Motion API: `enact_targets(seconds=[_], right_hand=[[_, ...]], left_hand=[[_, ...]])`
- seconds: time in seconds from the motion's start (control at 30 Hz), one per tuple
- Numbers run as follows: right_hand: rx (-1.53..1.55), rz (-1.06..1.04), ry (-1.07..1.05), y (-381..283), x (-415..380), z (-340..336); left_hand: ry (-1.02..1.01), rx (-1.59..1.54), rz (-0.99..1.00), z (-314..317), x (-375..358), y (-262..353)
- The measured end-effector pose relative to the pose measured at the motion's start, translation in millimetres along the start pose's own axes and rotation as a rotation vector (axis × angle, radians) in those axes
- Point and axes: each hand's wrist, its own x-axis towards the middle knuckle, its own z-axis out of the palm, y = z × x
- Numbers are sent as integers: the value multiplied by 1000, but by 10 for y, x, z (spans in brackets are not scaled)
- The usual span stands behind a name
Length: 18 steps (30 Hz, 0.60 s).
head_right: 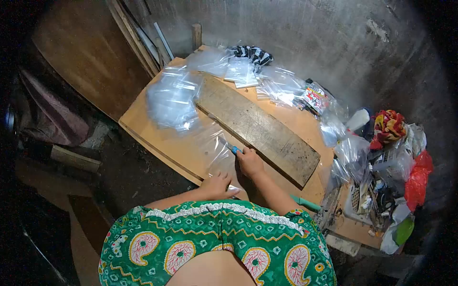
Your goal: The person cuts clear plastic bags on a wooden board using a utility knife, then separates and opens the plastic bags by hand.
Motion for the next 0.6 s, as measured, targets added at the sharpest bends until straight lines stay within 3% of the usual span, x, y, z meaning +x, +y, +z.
enact_targets(seconds=[0.03,0.1,0.13,0.2,0.27,0.4,0.6], right_hand=[[-2,7,5,4,-1,2],[23,14,5,-4,-20,-8],[49,26,-2,-10,-27,-20],[46,29,1,-25,-50,-41],[39,38,4,-22,-101,-46],[-23,43,-40,-21,-221,-42],[41,-11,-27,-127,-304,-74]], left_hand=[[4,-1,0,-156,31,-6],[-85,-321,-97,-481,157,-64],[201,-347,-116,-483,221,-107],[359,-177,-171,-423,557,-461],[425,182,-142,-239,812,-853],[236,199,-290,-343,659,-946],[276,227,-408,-167,375,-835]])
